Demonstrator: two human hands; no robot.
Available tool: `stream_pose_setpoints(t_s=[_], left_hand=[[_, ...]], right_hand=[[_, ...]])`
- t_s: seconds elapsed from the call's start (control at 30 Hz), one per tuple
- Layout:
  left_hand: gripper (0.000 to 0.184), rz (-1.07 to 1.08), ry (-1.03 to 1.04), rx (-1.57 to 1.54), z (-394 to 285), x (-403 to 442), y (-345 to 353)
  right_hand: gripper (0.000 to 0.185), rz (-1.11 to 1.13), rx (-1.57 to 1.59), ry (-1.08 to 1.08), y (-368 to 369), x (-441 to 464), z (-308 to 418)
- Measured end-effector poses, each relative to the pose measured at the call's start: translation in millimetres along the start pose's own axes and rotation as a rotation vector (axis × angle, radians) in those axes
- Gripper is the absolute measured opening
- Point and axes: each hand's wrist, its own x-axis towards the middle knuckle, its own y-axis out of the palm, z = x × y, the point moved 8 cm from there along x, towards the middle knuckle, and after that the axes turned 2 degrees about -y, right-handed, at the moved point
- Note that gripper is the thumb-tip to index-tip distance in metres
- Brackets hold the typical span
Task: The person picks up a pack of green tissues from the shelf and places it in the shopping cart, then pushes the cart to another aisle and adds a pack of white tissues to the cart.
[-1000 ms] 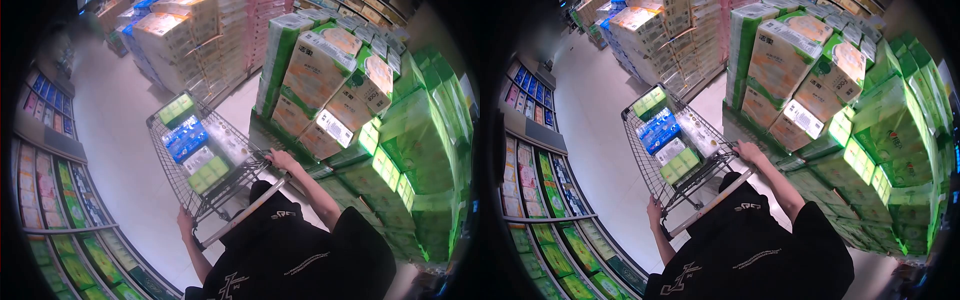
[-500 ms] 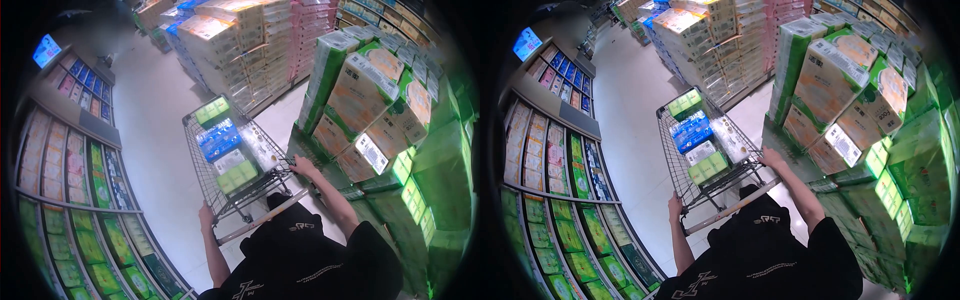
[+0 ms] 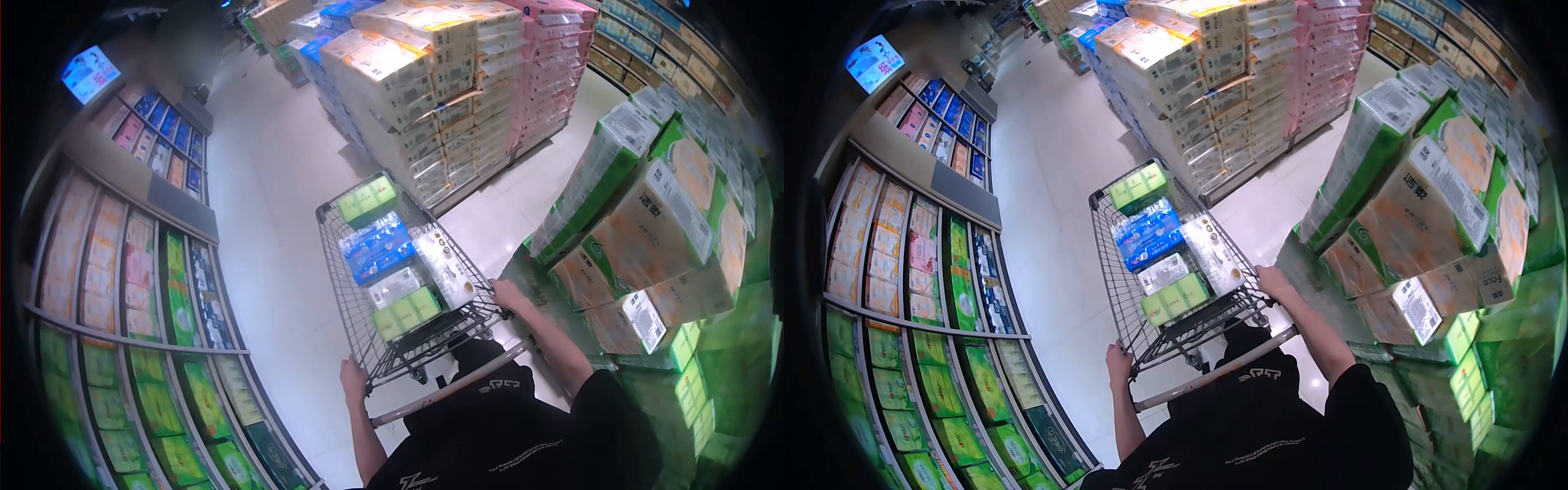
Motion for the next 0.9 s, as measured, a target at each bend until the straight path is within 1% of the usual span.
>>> stream_pose_setpoints(t_s=[0.07, 0.13, 0.23, 0.27, 0.33, 0.43, 0.53, 0.57, 0.63, 0.67, 0.77, 0.83, 0.87, 0.9], left_hand=[[0.028, 0.037, -0.038, -0.017, 6, 4, 8], [0.055, 0.036, -0.057, -0.004, 12, 21, 9], [0.053, 0.046, -0.089, -0.005, 14, 48, 7], [0.053, 0.052, -0.091, -0.003, 13, 57, 6], [0.034, 0.053, -0.088, 0.006, 12, 72, 2], [0.035, 0.019, -0.076, -0.012, 12, 93, -6], [0.036, 0.042, -0.107, -0.007, 20, 118, -5], [0.037, 0.034, -0.111, -0.014, 23, 127, -6], [0.039, 0.008, -0.128, -0.053, 33, 143, -3], [0.041, -0.011, -0.146, -0.093, 39, 151, -2], [0.042, -0.013, -0.143, -0.054, 37, 172, -7], [0.046, 0.007, -0.179, -0.069, 34, 183, -6], [0.049, 0.017, -0.181, -0.039, 31, 188, -8], [0.053, 0.031, -0.186, -0.007, 28, 190, -9]], right_hand=[[0.027, -0.009, -0.007, -0.012, 6, 13, -1], [0.03, -0.062, -0.081, -0.076, 3, 35, 7], [0.027, -0.054, -0.087, -0.063, -4, 62, 16], [0.029, -0.046, -0.062, -0.053, -6, 72, 18], [0.029, -0.045, -0.069, -0.047, -13, 89, 28], [0.029, -0.041, -0.062, -0.008, -19, 111, 42], [0.032, 0.016, -0.064, 0.016, -21, 140, 50], [0.032, 0.015, -0.06, 0.013, -22, 149, 53], [0.033, 0.036, -0.11, -0.059, -23, 170, 62], [0.033, 0.032, -0.109, -0.06, -25, 179, 62], [0.032, 0.027, -0.109, -0.058, -31, 204, 72], [0.031, 0.02, -0.088, -0.031, -39, 219, 77], [0.029, -0.016, -0.093, -0.024, -45, 223, 82], [0.029, -0.003, -0.092, -0.023, -45, 226, 89]])
